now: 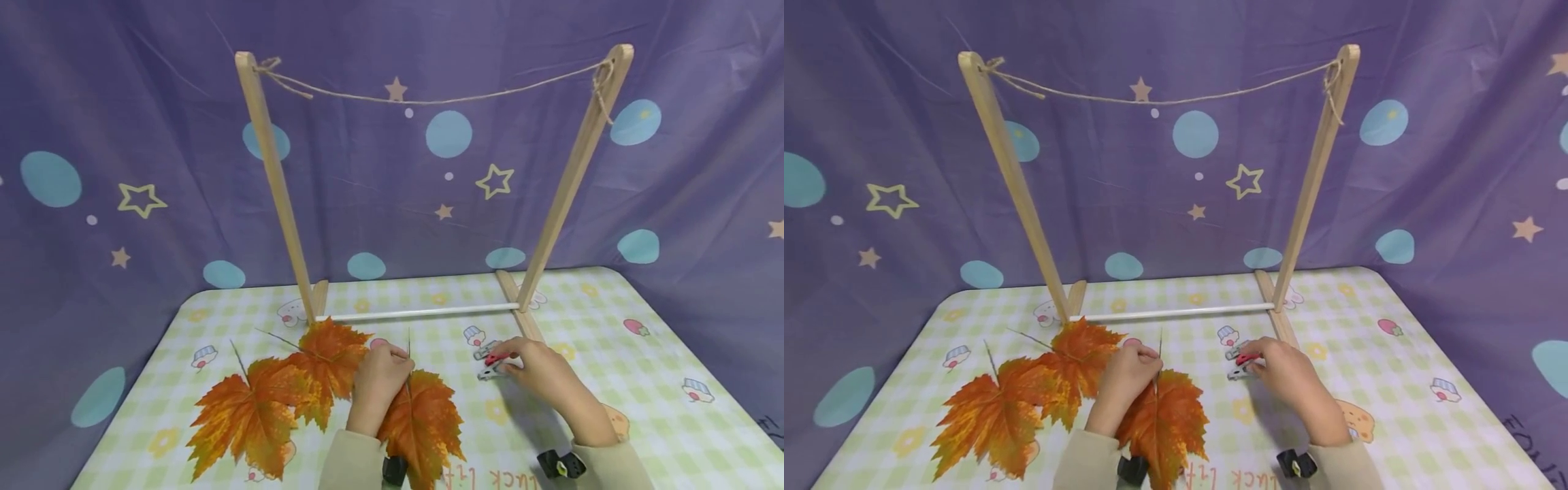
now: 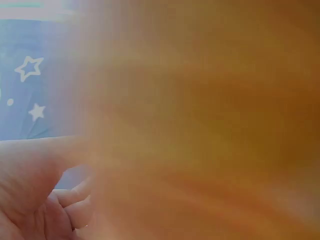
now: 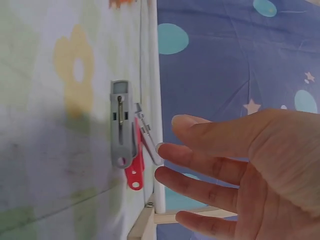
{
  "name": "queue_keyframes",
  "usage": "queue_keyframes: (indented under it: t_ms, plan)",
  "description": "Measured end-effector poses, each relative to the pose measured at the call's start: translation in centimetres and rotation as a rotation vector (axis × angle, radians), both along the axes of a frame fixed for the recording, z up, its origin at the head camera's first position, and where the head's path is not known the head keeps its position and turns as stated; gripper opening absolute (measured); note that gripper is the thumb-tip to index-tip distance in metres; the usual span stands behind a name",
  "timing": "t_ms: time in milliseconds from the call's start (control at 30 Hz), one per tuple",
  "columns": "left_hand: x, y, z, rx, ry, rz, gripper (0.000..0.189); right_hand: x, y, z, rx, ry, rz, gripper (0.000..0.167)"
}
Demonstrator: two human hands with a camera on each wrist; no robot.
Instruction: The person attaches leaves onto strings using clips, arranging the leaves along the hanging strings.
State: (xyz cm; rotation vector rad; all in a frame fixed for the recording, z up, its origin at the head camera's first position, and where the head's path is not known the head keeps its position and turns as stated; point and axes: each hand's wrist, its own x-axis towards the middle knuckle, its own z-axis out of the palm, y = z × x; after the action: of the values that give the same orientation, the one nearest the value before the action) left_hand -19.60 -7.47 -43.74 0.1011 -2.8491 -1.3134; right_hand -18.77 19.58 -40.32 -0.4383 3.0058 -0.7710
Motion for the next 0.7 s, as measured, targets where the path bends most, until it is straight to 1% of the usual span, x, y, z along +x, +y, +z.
queue_keyframes:
  t_ms: [100,200,367,533,600,700]
  plan:
    - [-0.1,-0.1,0.6,0.078,-0.002,0.009,0.016,0.0,0.1,-0.3,0.004,-0.009,-0.003,0.019]
    - [-0.3,-0.3,1.5,0.114,0.037,0.035,0.02,-0.1,0.2,-0.6,0.002,-0.021,-0.002,0.021]
    - [-0.1,-0.5,3.1,0.118,0.162,0.081,0.019,0.0,0.1,-0.9,0.014,-0.015,0.014,0.02]
    - [0.2,-0.2,4.8,0.131,0.303,0.078,0.017,-0.1,0.0,-1.5,0.051,-0.006,0.016,0.02]
    - [0.4,-0.1,5.4,0.135,0.34,0.073,0.017,-0.1,-0.1,-1.6,0.061,0.002,0.013,0.019]
    - [1.0,-0.3,6.2,0.135,0.376,0.074,0.016,-0.1,-0.2,-1.6,0.054,0.011,0.023,0.016]
